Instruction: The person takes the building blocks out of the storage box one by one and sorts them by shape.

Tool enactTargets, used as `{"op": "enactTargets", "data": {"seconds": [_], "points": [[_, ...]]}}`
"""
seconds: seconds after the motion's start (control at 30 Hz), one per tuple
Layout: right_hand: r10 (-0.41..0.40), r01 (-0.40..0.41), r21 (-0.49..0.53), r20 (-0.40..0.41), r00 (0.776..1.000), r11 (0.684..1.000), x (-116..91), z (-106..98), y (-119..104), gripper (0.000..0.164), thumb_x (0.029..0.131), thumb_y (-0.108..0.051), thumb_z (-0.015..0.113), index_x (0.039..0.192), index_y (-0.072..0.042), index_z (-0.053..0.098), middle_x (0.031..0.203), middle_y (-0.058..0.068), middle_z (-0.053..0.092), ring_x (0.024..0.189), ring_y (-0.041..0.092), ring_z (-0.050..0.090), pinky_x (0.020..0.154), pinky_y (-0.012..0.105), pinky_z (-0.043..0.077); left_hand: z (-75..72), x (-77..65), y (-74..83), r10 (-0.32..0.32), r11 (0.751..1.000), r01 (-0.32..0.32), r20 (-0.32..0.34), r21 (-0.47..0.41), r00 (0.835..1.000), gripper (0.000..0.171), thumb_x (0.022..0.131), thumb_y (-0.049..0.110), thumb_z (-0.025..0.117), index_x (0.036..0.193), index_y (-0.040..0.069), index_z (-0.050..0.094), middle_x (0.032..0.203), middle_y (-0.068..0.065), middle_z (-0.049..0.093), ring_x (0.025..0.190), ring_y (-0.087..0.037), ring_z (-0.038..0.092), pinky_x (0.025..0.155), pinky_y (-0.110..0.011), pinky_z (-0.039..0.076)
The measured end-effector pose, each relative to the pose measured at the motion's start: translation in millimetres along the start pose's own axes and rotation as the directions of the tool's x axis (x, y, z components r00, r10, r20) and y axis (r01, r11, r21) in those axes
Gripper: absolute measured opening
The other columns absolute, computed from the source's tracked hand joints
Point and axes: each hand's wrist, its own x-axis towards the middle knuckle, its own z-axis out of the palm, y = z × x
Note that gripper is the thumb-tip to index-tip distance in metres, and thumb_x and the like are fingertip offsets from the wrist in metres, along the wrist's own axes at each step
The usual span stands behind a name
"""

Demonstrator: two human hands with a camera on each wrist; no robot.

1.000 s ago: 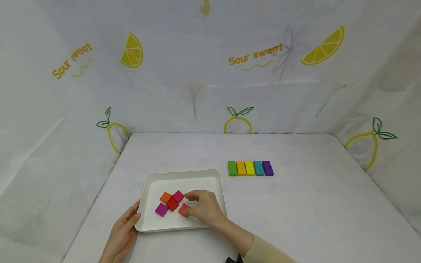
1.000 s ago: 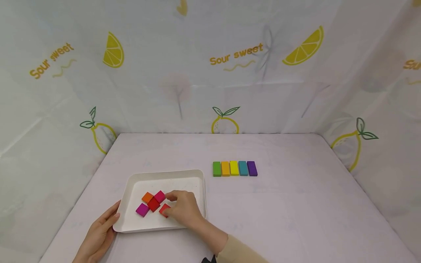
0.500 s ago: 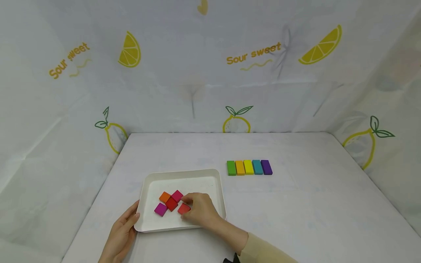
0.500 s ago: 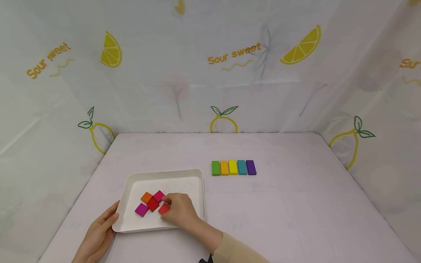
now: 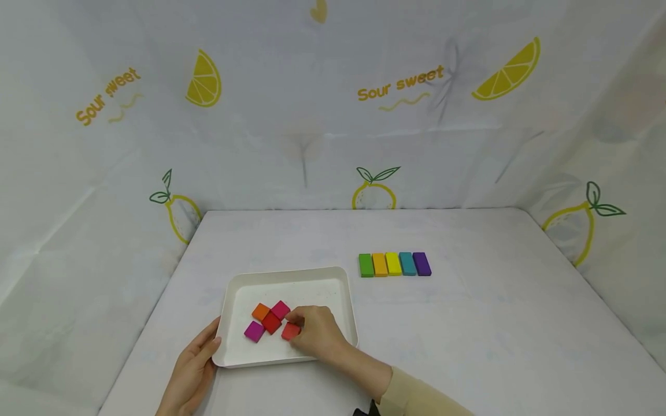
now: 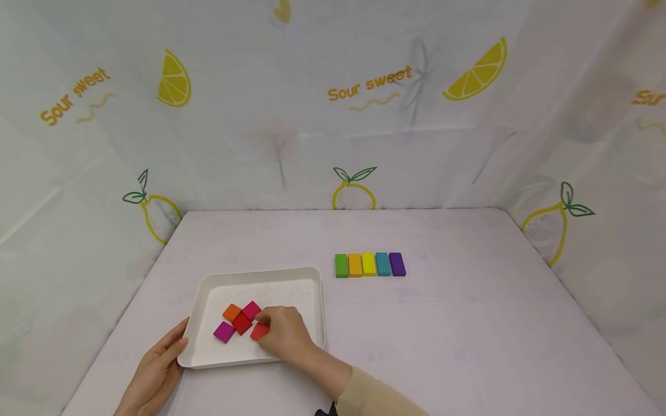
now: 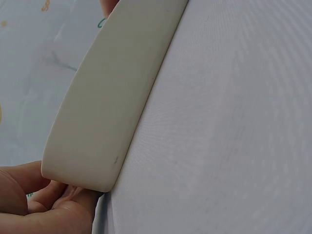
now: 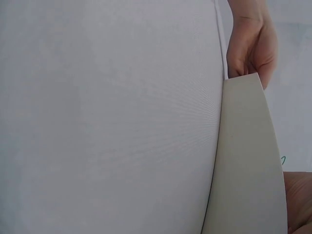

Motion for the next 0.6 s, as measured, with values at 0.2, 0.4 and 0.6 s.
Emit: {"op": "enactTargets", "data": {"seconds": [0.2, 0.4, 0.6], "points": [[0.013, -0.013, 0.027, 0.012, 1.0, 1.0, 0.1, -0.5, 0.7, 0.033, 0.072, 0.004, 0.075, 0.104, -0.004, 0.077, 0.092, 0.003, 0.078, 0.082, 0.005, 0.064, 0.072, 0.014, 0.056, 1.6, 0.2, 1.0, 0.012, 1.0, -0.012, 0.004, -0.01, 1.0, 0.069, 0.104, 0.028, 0.049, 0.158, 0.004, 0.013, 0.168, -0.013, 0.005, 0.113, 0.029, 0.039, 0.1, 0.004, 0.037], [0.045, -0.047, 0.085, 0.023, 0.999, 0.995, -0.6, -2.0, 1.0, 0.032, 0.073, 0.002, 0.075, 0.105, -0.005, 0.076, 0.094, 0.003, 0.078, 0.084, 0.008, 0.064, 0.072, 0.014, 0.056, 2.1, -0.4, 1.3, 0.007, 1.0, -0.007, 0.001, -0.009, 1.0, 0.069, 0.104, 0.029, 0.049, 0.158, 0.005, 0.013, 0.168, -0.012, 0.005, 0.119, 0.027, 0.038, 0.101, 0.004, 0.036], [0.051, -0.054, 0.131, 0.028, 0.998, 0.99, -1.3, -10.0, 0.8, 0.032, 0.077, -0.002, 0.075, 0.109, -0.007, 0.076, 0.098, 0.003, 0.077, 0.089, 0.011, 0.066, 0.077, 0.018, 0.058, 1.4, -1.0, 1.1, -0.01, 1.0, 0.01, -0.009, 0.0, 1.0, 0.069, 0.104, 0.029, 0.049, 0.158, 0.006, 0.013, 0.168, -0.009, 0.006, 0.143, 0.01, 0.024, 0.101, 0.004, 0.035]]}}
